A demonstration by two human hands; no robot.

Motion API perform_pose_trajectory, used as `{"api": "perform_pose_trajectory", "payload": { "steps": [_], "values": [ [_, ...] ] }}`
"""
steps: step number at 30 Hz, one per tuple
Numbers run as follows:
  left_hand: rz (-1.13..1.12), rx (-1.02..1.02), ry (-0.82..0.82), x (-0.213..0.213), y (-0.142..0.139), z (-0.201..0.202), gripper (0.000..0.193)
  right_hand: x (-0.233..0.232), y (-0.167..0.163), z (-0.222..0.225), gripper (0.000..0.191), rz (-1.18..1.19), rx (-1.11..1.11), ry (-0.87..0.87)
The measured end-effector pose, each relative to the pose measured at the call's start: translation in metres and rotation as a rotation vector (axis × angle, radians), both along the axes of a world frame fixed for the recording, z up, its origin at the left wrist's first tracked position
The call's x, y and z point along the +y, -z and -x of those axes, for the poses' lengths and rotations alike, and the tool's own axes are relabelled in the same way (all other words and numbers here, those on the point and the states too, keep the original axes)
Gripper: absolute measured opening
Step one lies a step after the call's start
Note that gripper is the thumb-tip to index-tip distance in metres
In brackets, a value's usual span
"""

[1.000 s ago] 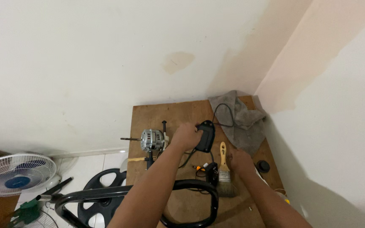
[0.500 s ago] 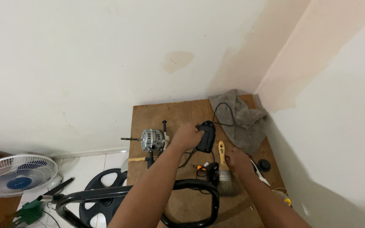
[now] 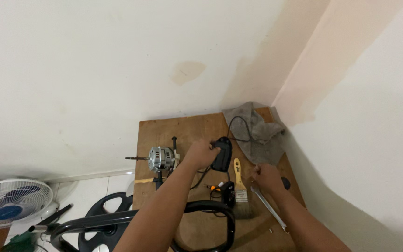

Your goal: The person holds a black fan control housing on a small wooden table and uses a screwdriver to unscrew and open it, working on its screws from different sides. They manipulate the opened housing and its wires, then carry it and place it on the tiled floor next to disassembled fan parts.

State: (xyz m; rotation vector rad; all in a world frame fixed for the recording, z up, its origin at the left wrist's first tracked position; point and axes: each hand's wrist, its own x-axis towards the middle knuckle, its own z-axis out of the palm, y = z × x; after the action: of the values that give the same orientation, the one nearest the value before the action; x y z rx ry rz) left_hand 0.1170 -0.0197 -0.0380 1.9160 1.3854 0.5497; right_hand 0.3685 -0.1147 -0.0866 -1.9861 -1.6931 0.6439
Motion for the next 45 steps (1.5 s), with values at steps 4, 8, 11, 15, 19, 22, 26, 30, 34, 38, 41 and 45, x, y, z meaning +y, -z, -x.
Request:
{"api": "perform_pose_trajectory", "payload": {
  "steps": [4,8,11,15,19,22,26,30,34,38,41,45],
  "values": [
    [0.000,0.039,-0.012,-0.003,-0.005,0.001,0.037,-0.008,-0.002,0.008,0.016,0.084,-0.219,-0.090],
    [-0.014,0.040,-0.033,-0.003,-0.004,0.003,0.036,-0.010,0.006,0.017,0.024,0.199,-0.377,-0.141],
    [-0.015,0.039,-0.004,0.000,-0.002,0.002,0.036,-0.009,0.013,0.023,0.018,0.146,-0.504,-0.238],
    [0.004,0.036,-0.004,0.001,0.001,0.001,0.036,-0.013,0.013,0.020,0.020,0.040,-0.456,-0.214],
    [-0.056,0.036,-0.013,0.000,0.001,0.005,0.036,-0.006,-0.003,0.003,0.017,-0.034,-0.177,0.023],
    [-0.030,0.025,-0.006,0.000,0.001,0.004,0.036,0.000,-0.005,-0.007,0.018,-0.080,-0.125,0.122],
    [-0.046,0.035,0.003,0.000,0.001,0.002,0.038,0.003,0.010,-0.006,0.016,-0.154,-0.204,0.040],
    [-0.052,-0.013,-0.016,-0.002,-0.001,0.006,0.037,-0.004,0.019,0.004,0.015,-0.056,-0.382,-0.037],
    [-0.061,0.007,0.005,-0.003,-0.004,0.006,0.037,-0.003,0.016,0.011,0.014,0.054,-0.506,-0.128],
    [0.021,0.054,-0.015,-0.003,-0.004,0.004,0.037,-0.003,0.013,0.014,0.021,0.150,-0.524,-0.133],
    [0.046,0.045,-0.021,-0.002,-0.002,0.006,0.038,-0.001,0.013,0.018,0.018,0.183,-0.519,-0.066],
    [-0.086,0.011,-0.004,0.002,0.003,0.006,0.037,0.001,0.010,0.019,0.012,0.200,-0.547,-0.129]
  ]
}}
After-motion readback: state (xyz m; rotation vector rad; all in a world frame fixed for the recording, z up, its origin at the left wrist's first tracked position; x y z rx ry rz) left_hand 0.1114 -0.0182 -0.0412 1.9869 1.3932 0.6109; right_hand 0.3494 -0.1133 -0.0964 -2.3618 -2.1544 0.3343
